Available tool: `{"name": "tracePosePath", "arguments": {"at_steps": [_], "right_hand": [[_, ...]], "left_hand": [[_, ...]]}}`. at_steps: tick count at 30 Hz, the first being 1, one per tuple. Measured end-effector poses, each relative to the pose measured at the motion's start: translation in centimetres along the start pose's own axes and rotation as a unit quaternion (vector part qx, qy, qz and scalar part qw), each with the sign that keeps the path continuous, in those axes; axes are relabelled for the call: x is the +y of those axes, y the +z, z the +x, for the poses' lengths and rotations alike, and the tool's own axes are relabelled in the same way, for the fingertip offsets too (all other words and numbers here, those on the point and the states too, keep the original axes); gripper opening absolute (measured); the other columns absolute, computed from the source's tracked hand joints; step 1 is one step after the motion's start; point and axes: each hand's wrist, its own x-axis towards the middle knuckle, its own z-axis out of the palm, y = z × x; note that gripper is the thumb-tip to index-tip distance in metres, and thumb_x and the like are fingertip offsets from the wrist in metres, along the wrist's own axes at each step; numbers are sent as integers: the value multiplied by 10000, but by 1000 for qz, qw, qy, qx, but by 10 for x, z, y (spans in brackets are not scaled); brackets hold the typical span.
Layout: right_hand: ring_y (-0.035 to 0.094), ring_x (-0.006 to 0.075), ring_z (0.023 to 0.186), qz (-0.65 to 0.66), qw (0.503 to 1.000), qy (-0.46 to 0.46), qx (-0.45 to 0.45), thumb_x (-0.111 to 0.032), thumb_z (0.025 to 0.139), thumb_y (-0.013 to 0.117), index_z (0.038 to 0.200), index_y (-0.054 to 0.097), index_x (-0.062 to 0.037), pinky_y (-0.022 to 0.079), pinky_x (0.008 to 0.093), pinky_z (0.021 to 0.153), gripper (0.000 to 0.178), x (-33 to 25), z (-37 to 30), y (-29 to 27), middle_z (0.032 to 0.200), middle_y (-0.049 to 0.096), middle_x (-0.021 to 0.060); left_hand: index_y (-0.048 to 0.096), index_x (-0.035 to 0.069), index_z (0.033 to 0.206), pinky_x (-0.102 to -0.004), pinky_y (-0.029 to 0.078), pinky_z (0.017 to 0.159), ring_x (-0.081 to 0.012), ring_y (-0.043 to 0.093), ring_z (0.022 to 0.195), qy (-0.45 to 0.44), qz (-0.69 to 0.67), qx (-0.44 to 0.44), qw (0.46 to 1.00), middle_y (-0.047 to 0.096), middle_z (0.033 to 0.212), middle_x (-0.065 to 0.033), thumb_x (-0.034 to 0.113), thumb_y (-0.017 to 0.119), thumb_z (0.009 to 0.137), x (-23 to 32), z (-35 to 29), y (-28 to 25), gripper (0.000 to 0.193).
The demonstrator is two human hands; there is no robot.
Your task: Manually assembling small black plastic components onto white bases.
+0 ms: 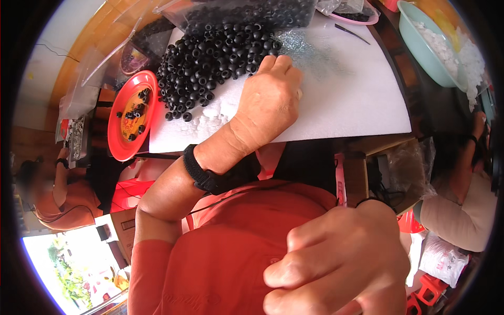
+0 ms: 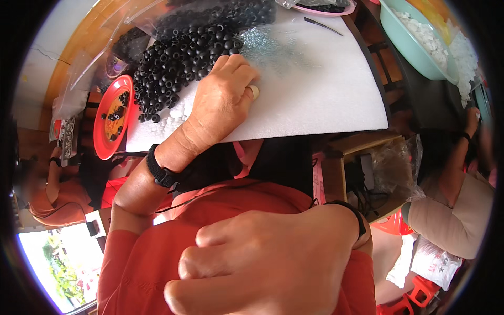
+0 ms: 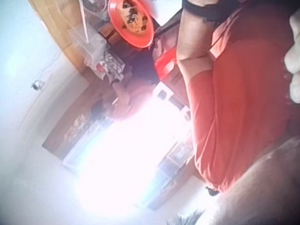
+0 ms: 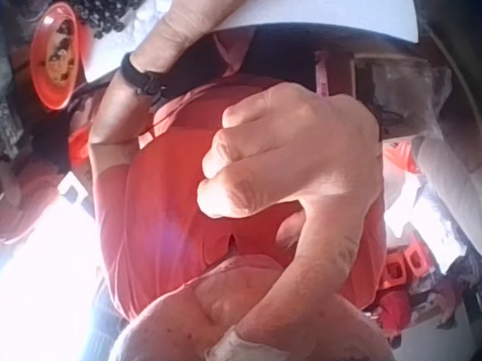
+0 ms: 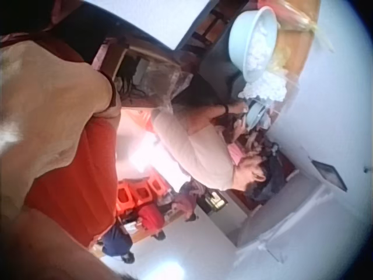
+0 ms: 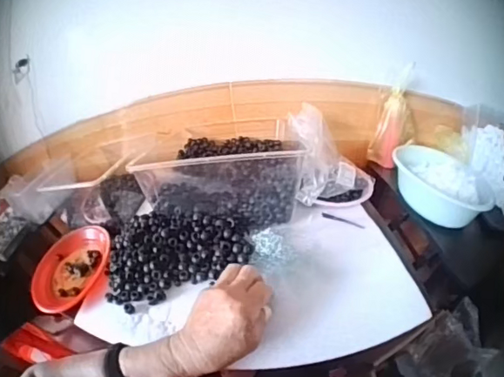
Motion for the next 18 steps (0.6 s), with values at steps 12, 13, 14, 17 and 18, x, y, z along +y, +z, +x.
{"name": "tracePosePath", "arguments": {"at_steps": [12,13,14,17,18], "right_hand": [[655,298,637,2,992,-101,74,-48,884,645,773,551,5,423,320,413,154,19,-15,-9,821,670,194],[656,299,641,12,994,-89,55,-56,887,648,776,554,2,422,320,416,157,17,-14,-14,828,671,193],[658,300,646,21,996,-76,35,-65,890,652,778,558,-1,421,321,418,160,16,-13,-18,836,673,192],[651,314,661,-1,999,-23,27,-131,921,661,844,590,-19,409,332,434,153,6,-26,-26,879,667,185],[638,297,646,-7,996,16,-89,-142,928,660,864,598,-12,406,332,439,158,7,-22,-52,869,661,178]], "left_hand": [[692,36,961,-405,518,766,-315,583,909,-6,-56,34,998,600,926,-105,-16,647,751,-2,-4,0,220],[691,32,951,-406,517,769,-318,584,909,-11,-74,36,997,602,925,-105,-7,653,757,0,-4,-2,201],[690,29,942,-406,517,773,-321,585,909,-16,-91,38,995,604,923,-104,2,658,763,0,-5,-3,183],[684,19,931,-407,514,761,-328,585,893,-4,-48,35,998,607,910,-108,23,669,771,8,-1,1,161],[668,18,881,-418,516,740,-336,590,883,0,-21,24,999,608,895,-118,40,679,762,8,1,6,121]]}}
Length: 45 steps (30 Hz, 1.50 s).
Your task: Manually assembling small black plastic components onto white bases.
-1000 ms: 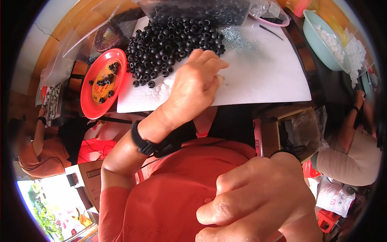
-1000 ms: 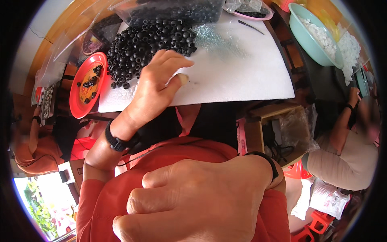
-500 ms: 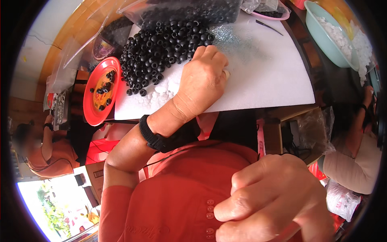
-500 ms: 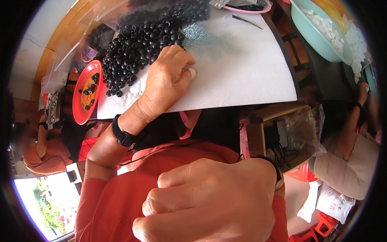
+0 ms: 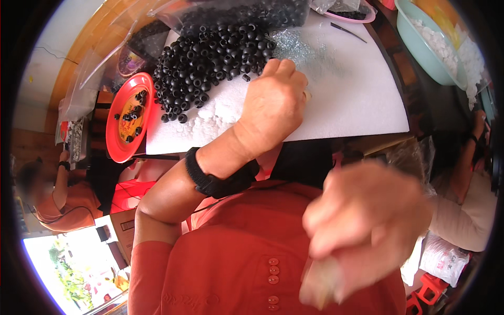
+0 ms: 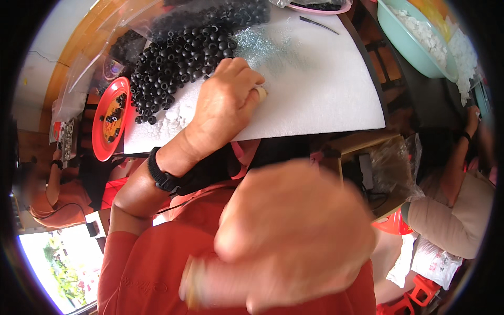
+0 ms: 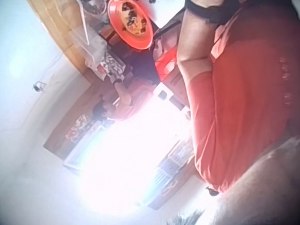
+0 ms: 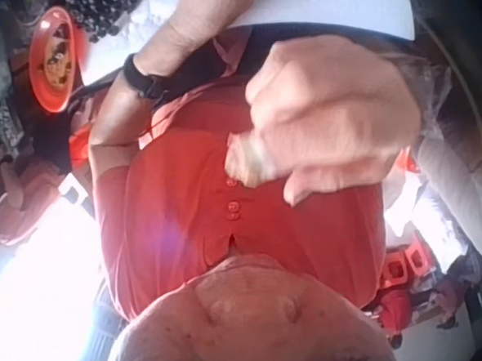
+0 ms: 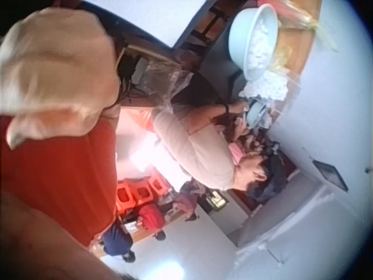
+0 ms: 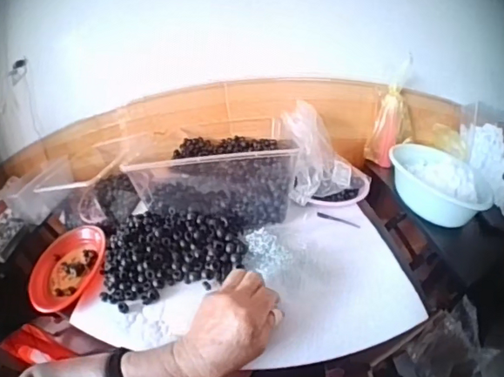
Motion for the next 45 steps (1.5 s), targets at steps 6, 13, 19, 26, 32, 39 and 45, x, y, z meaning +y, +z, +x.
{"name": "tracePosePath", "arguments": {"at_steps": [6,13,19,26,32,39,45], "right_hand": [[573,93,645,-97,825,159,533,-26,846,706,941,653,57,462,233,617,136,21,-30,-4,798,652,48],[560,36,790,-129,810,306,484,40,887,663,1019,675,30,448,192,673,133,64,-40,5,894,661,18],[564,45,763,-116,850,270,437,40,882,681,994,666,10,467,212,651,116,88,-37,12,863,653,11],[625,87,816,-86,861,252,434,61,856,693,986,640,19,515,241,744,146,93,-32,11,883,673,37],[555,32,727,-80,819,238,515,38,855,706,928,637,-14,456,201,602,113,97,-34,13,834,623,-15],[542,27,721,-67,817,206,535,44,854,702,944,644,-9,426,192,573,119,96,-39,14,842,619,-18],[549,49,784,-62,831,177,524,82,849,691,956,637,6,459,208,693,142,96,-40,17,885,618,3]], "left_hand": [[613,39,790,-423,523,705,-330,600,852,8,64,-1,998,592,861,-118,74,690,751,2,10,16,93],[664,-2,939,-291,449,584,-150,556,710,-98,-268,20,958,596,807,-50,58,617,895,13,-7,-11,88],[646,-52,1018,-219,377,523,-86,508,611,-376,-546,-73,745,608,800,-36,88,614,950,12,-19,-45,159],[650,-48,992,-216,392,523,-92,525,619,-374,-560,-81,735,625,810,-48,122,626,954,4,-20,-47,176],[691,2,971,-270,463,614,-151,565,694,-188,-267,-31,945,616,805,-45,103,662,898,-24,-2,-48,128],[672,47,954,-411,520,740,-321,585,884,46,122,-35,991,602,895,-99,72,692,736,-43,24,-31,220],[647,56,902,-408,526,708,-310,592,849,65,129,-44,989,599,860,-85,30,686,707,-45,15,-36,201]]}}
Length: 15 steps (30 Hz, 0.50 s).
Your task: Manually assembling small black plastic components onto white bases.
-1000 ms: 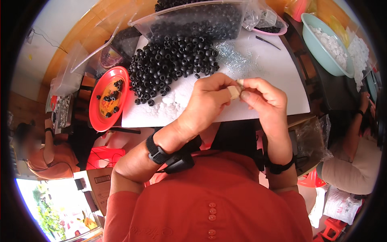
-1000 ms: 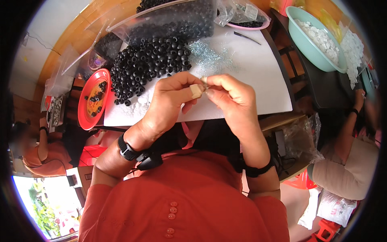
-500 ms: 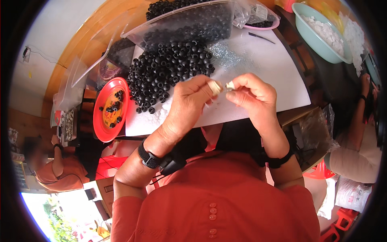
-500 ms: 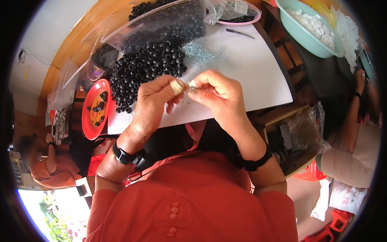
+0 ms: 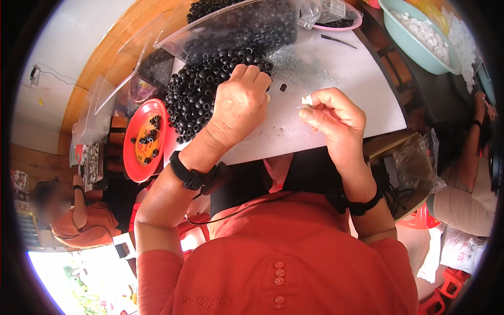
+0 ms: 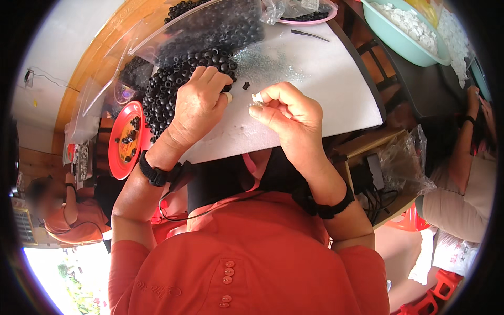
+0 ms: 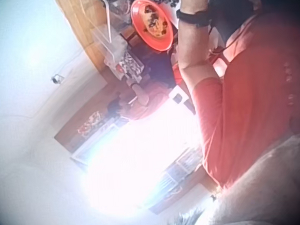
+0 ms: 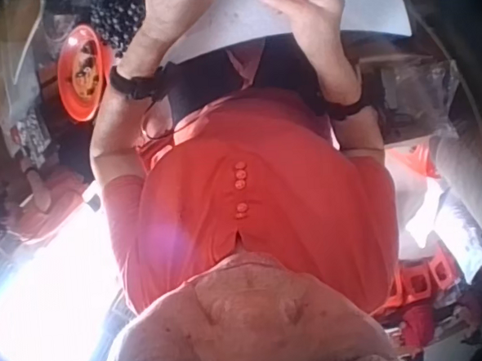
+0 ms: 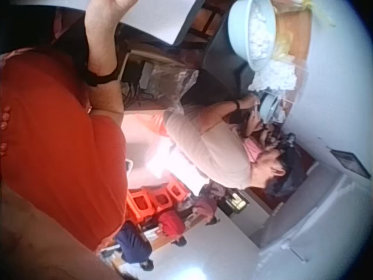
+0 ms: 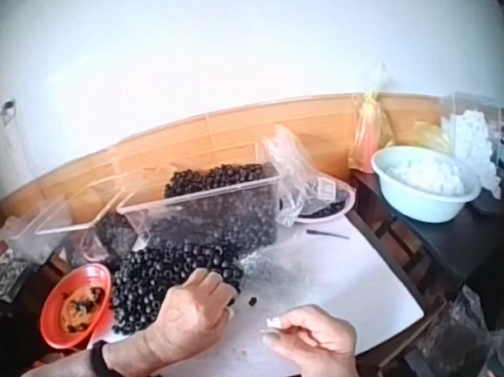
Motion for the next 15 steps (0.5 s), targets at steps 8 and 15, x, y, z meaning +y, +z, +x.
{"name": "tracePosePath", "arguments": {"at_steps": [8,15], "right_hand": [[548,55,792,-16,1000,5,-2,91,842,704,944,630,20,462,212,716,145,1,0,1,881,605,2],[550,47,777,-43,999,-14,-13,79,841,712,929,640,15,459,205,694,130,5,-1,4,864,612,-1]], "left_hand": [[637,23,897,-385,497,667,-282,590,789,-2,-100,27,995,580,810,-98,10,692,730,-6,-8,-12,177],[666,8,982,-337,498,679,-257,595,795,-108,-180,-40,977,585,841,-94,-44,638,779,13,-61,-31,211]]}}
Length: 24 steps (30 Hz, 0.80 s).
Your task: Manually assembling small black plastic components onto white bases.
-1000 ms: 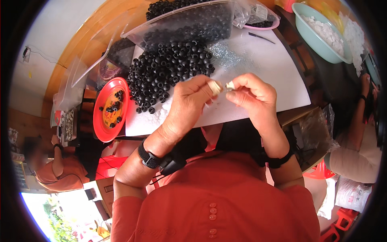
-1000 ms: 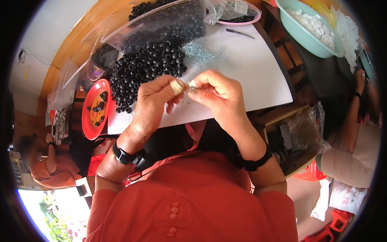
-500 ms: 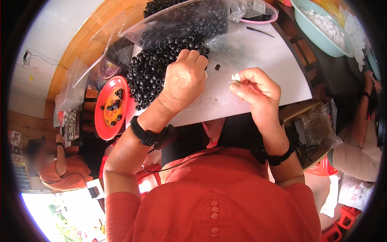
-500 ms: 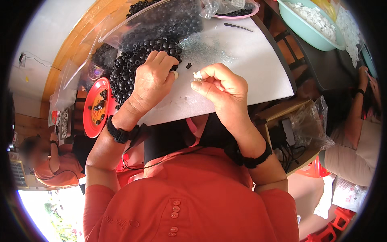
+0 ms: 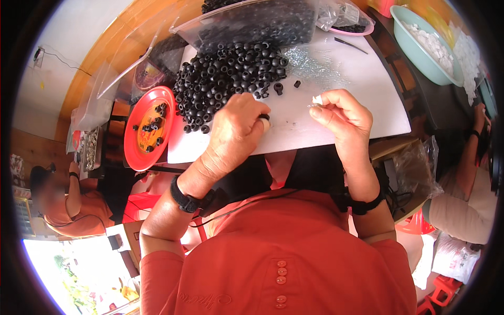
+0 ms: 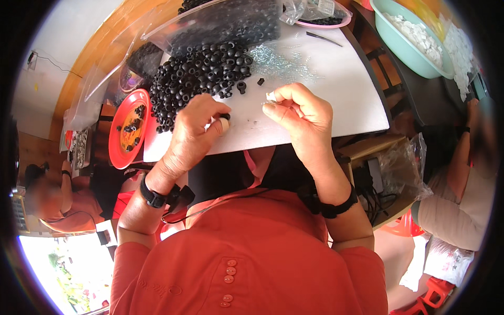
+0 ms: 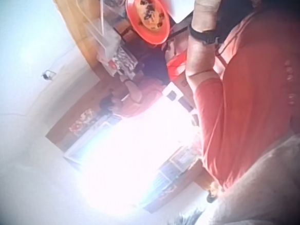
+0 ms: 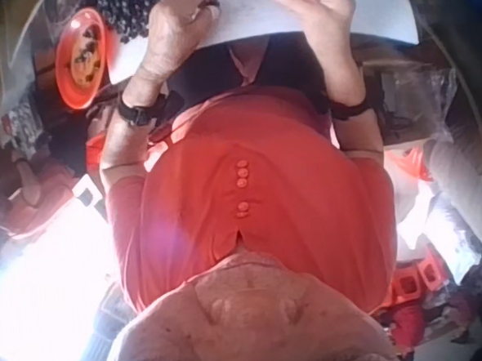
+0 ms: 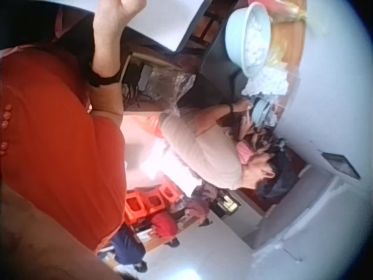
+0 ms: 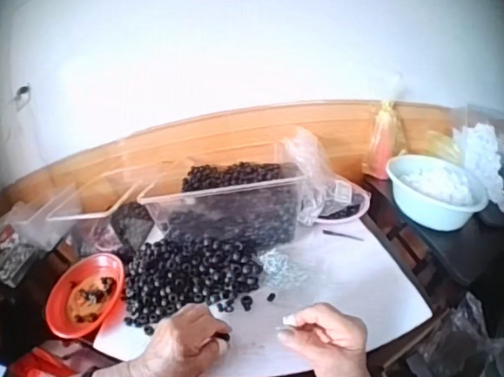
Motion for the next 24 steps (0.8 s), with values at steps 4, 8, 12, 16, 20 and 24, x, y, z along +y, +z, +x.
{"name": "tracePosePath", "arguments": {"at_steps": [4,8,12,16,20,24], "right_hand": [[555,47,746,-53,998,-18,-12,58,830,728,896,650,13,463,211,664,111,2,1,3,823,628,-6],[555,56,712,-114,993,-33,-22,35,813,744,881,656,10,463,223,639,114,4,1,8,801,642,7],[547,67,678,-162,984,-62,-51,31,804,751,885,653,6,441,220,609,129,-6,0,22,796,639,16],[561,86,660,-179,975,-101,-88,42,804,739,888,638,2,447,228,591,137,-9,1,39,786,625,32],[611,137,649,-186,966,-138,-113,78,814,699,888,627,3,470,272,574,128,-10,3,48,773,625,67],[566,102,661,-218,955,-151,-130,56,809,718,890,627,19,439,244,573,127,-13,2,47,773,617,46]], "left_hand": [[665,8,1016,-374,510,715,-271,621,852,-14,-12,25,1000,587,893,-100,-48,626,787,0,-11,6,239],[667,10,1037,-361,510,716,-282,622,848,-10,1,48,999,584,888,-105,-43,632,791,-4,-11,10,254],[669,3,1046,-318,502,692,-197,620,815,-55,-119,71,989,615,895,-75,-16,645,843,0,-18,12,206],[677,-11,1071,-251,477,624,-81,576,738,-192,-395,38,898,668,916,-45,-2,657,885,15,-23,4,187],[676,-24,1085,-212,453,580,-68,560,693,-235,-526,27,817,680,912,-53,-23,653,886,16,-26,-1,200],[665,-45,1076,-203,432,543,-79,557,681,-243,-548,33,799,680,908,-63,-29,643,892,14,-31,-3,186]]}}
